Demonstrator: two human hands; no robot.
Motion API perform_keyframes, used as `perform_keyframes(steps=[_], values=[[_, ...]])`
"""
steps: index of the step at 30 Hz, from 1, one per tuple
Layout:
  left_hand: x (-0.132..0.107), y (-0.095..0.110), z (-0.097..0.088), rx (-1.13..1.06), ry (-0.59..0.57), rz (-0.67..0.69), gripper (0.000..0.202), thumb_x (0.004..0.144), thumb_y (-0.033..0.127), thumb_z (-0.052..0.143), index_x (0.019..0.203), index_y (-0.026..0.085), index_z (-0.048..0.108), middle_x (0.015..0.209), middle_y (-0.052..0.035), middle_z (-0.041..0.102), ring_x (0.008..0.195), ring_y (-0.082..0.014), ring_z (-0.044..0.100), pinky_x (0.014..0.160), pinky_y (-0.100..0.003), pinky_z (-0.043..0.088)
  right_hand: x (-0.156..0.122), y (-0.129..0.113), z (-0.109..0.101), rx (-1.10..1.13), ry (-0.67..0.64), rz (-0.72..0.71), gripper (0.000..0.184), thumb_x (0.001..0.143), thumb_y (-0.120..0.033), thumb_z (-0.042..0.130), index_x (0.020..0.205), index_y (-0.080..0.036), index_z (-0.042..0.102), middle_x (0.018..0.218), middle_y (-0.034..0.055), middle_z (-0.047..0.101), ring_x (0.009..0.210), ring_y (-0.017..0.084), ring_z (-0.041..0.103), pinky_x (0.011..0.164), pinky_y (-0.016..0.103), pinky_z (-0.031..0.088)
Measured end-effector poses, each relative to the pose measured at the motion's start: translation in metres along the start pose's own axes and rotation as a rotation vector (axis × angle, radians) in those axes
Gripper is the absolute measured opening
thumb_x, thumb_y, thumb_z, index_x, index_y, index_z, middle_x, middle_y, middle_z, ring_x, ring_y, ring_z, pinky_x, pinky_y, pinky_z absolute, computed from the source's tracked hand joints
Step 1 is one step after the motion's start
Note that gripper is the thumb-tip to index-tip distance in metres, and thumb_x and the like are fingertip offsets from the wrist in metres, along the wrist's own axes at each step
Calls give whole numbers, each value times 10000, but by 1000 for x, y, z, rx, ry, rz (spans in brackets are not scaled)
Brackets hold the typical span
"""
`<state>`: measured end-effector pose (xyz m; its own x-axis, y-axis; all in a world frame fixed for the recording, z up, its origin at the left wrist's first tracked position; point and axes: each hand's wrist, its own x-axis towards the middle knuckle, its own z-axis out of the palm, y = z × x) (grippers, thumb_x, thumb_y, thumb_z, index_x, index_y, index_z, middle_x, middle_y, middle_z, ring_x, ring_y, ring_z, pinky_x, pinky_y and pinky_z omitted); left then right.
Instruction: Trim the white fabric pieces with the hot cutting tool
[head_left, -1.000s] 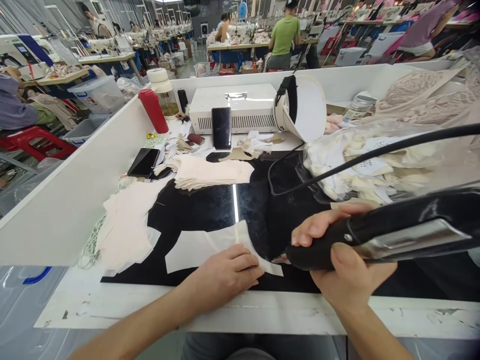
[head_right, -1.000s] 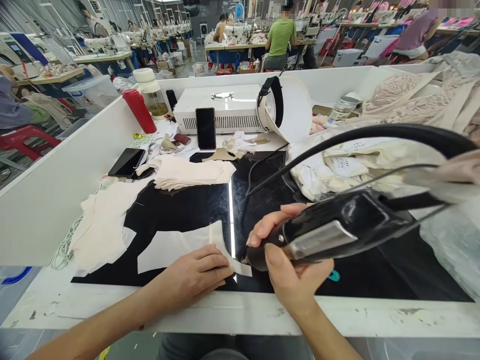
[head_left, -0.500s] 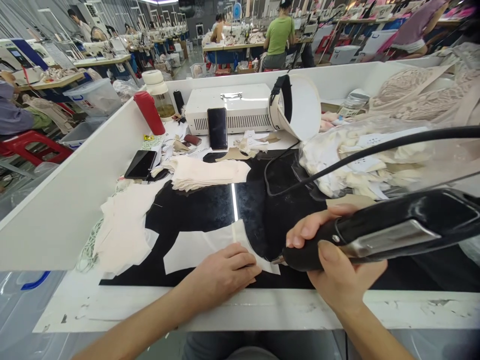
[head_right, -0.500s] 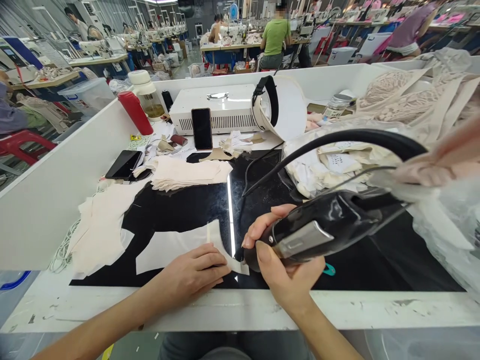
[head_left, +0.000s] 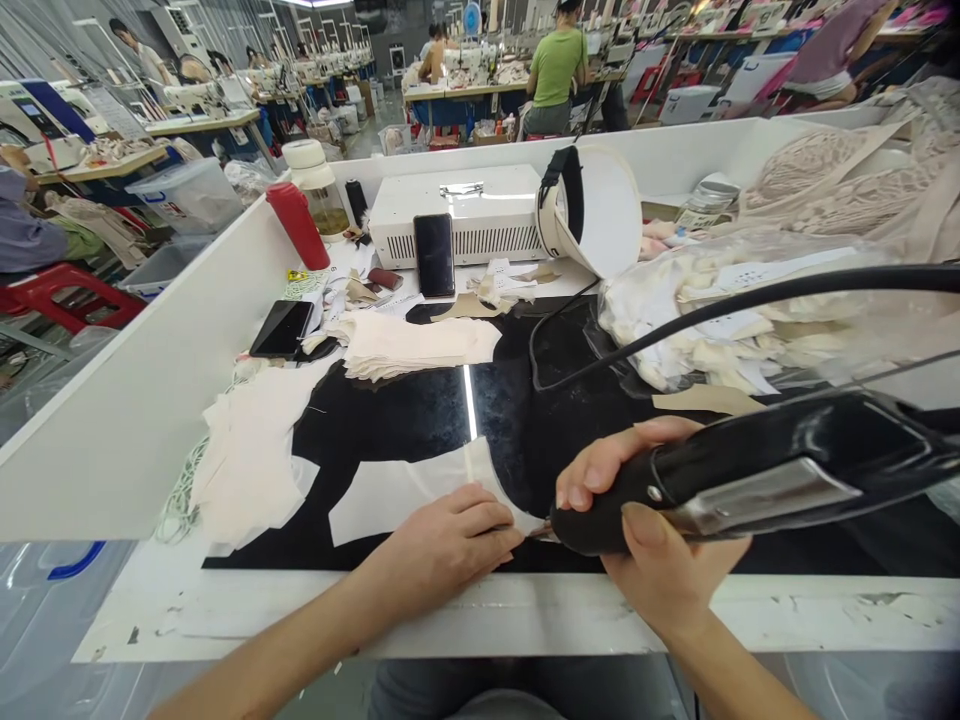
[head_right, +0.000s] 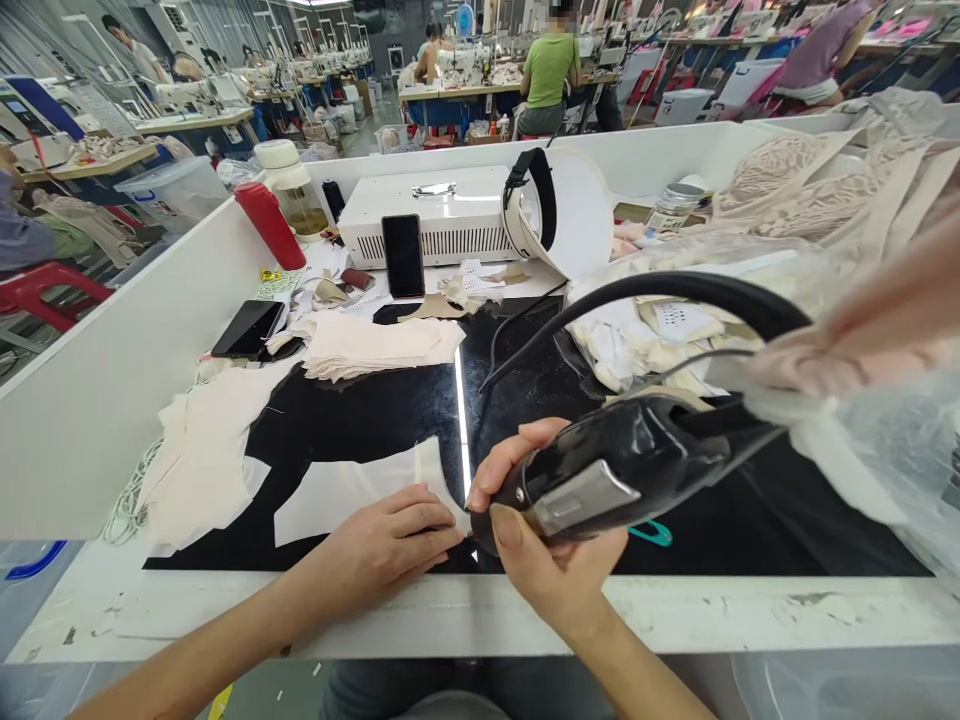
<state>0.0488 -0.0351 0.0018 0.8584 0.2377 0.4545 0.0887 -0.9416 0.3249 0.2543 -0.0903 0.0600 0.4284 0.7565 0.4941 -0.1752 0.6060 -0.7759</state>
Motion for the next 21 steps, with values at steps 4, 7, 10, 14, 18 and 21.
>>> perform_keyframes(steps=[4, 7, 10, 14, 18, 21], values=[[1, 0, -1, 0, 18, 5, 177, 1218, 181, 604, 1234, 110, 766, 1128, -91, 808, 1047, -220, 755, 1001, -353, 688, 1, -1, 0, -9, -3, 3, 364, 982, -349, 945, 1290, -313, 755, 851, -28, 779, 646, 170, 728, 589, 305, 653], [1, 0, -1, 16, 16, 5, 206, 1233, 195, 577, 1217, 120, 769, 1098, -84, 808, 1035, -218, 753, 1002, -354, 688, 3, -1, -1, 21, 7, -14, 367, 969, -345, 958, 1285, -311, 774, 857, -33, 781, 642, 166, 724, 581, 302, 659], [-1, -1, 0, 20, 14, 1, 206, 1235, 200, 577, 1210, 127, 768, 1087, -83, 806, 1027, -216, 757, 1021, -369, 690, 3, 0, -2, 39, 12, -17, 374, 963, -345, 965, 1288, -312, 783, 864, -36, 781, 647, 162, 721, 586, 299, 661], [-3, -2, 1, -1, 0, -12, 186, 1230, 199, 594, 1268, 134, 764, 1126, -87, 817, 1067, -218, 768, 1043, -368, 690, 0, 2, -2, 28, 11, -7, 389, 956, -359, 975, 1289, -311, 781, 853, -23, 779, 639, 169, 712, 581, 307, 648], [-4, -2, 1, -6, 13, -3, 194, 1226, 194, 595, 1278, 126, 769, 1133, -90, 818, 1058, -222, 773, 1054, -374, 689, -1, 2, -1, -13, 24, -2, 382, 966, -383, 963, 1289, -323, 768, 842, -12, 774, 631, 192, 721, 570, 336, 651], [-4, -2, 0, -17, 16, -1, 201, 1224, 188, 594, 1271, 113, 775, 1137, -96, 817, 1061, -224, 775, 1063, -372, 685, 0, 1, -1, -13, 28, -1, 377, 967, -401, 963, 1277, -327, 761, 831, -19, 768, 619, 185, 715, 560, 327, 647]])
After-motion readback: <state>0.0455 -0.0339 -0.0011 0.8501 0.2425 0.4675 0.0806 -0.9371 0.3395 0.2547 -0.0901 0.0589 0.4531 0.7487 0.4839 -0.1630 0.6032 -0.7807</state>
